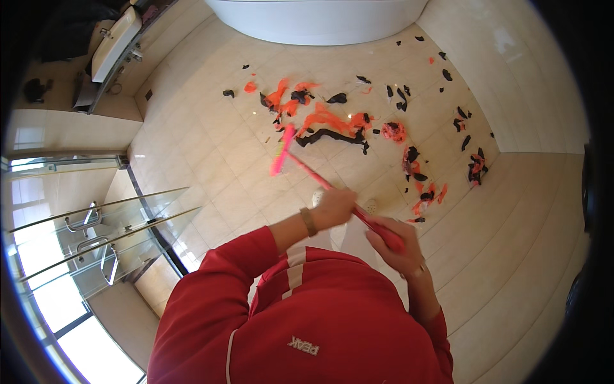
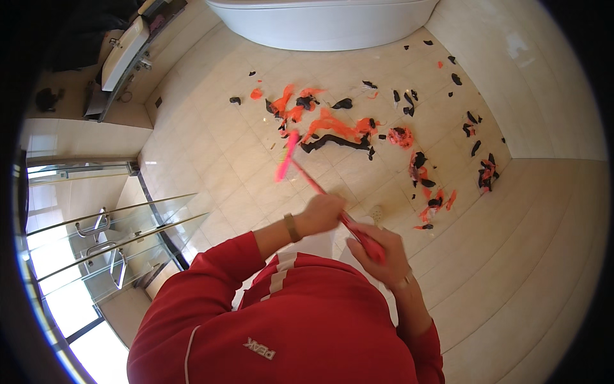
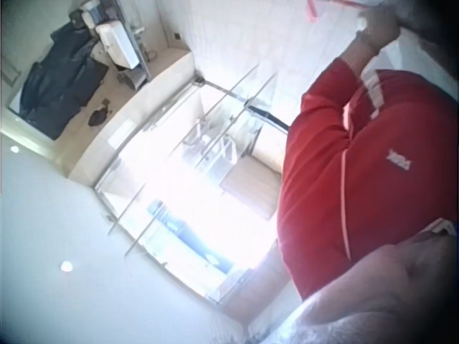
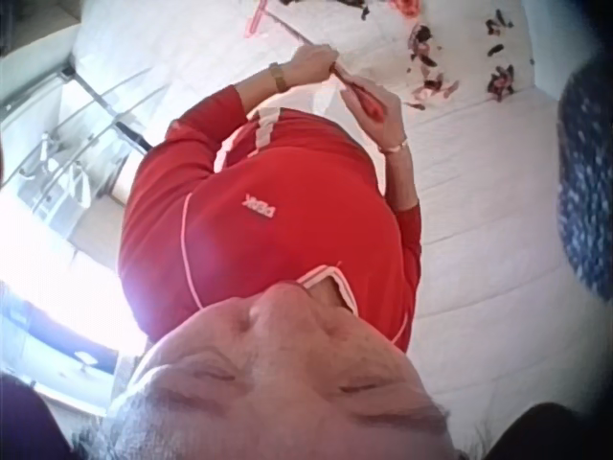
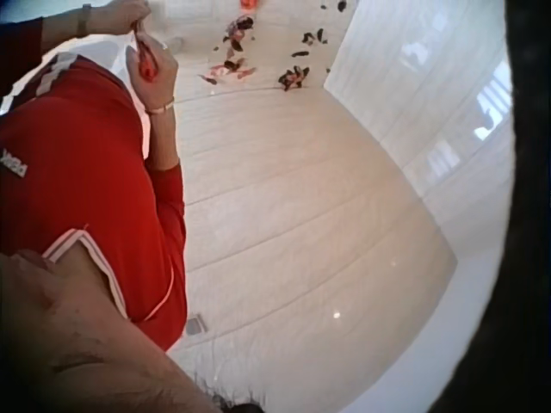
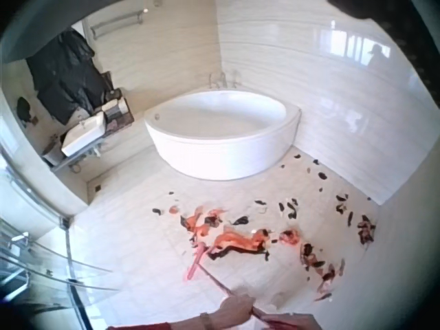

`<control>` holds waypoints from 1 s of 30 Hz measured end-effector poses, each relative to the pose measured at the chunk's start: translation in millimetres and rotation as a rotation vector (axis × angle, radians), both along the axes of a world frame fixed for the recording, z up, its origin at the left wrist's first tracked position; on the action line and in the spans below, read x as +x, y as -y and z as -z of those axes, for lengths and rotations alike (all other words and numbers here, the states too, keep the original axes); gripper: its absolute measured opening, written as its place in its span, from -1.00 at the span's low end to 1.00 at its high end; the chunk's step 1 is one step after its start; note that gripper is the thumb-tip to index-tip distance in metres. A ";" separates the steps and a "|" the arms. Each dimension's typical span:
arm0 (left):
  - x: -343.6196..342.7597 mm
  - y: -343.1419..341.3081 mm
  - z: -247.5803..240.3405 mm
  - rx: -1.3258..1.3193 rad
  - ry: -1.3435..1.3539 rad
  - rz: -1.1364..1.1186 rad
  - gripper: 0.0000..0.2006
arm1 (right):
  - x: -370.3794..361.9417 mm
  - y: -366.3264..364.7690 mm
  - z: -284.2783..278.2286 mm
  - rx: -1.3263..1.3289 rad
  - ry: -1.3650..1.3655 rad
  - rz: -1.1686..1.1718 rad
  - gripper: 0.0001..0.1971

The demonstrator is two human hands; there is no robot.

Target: The person sweeps scattered red and black debris on a tiled bathroom floor using a pink squeegee. They gather the debris into a pile near the bathtub and continue sweeping the remaining area.

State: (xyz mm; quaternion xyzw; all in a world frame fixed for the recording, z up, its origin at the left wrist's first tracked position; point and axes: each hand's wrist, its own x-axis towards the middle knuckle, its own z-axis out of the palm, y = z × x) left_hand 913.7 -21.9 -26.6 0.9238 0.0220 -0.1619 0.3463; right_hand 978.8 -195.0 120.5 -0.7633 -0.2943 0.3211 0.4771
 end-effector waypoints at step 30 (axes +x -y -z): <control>-36.5 -32.0 71.3 -0.051 -0.024 -0.116 -0.89 | -31.3 -37.2 86.1 0.032 -0.020 0.107 -0.77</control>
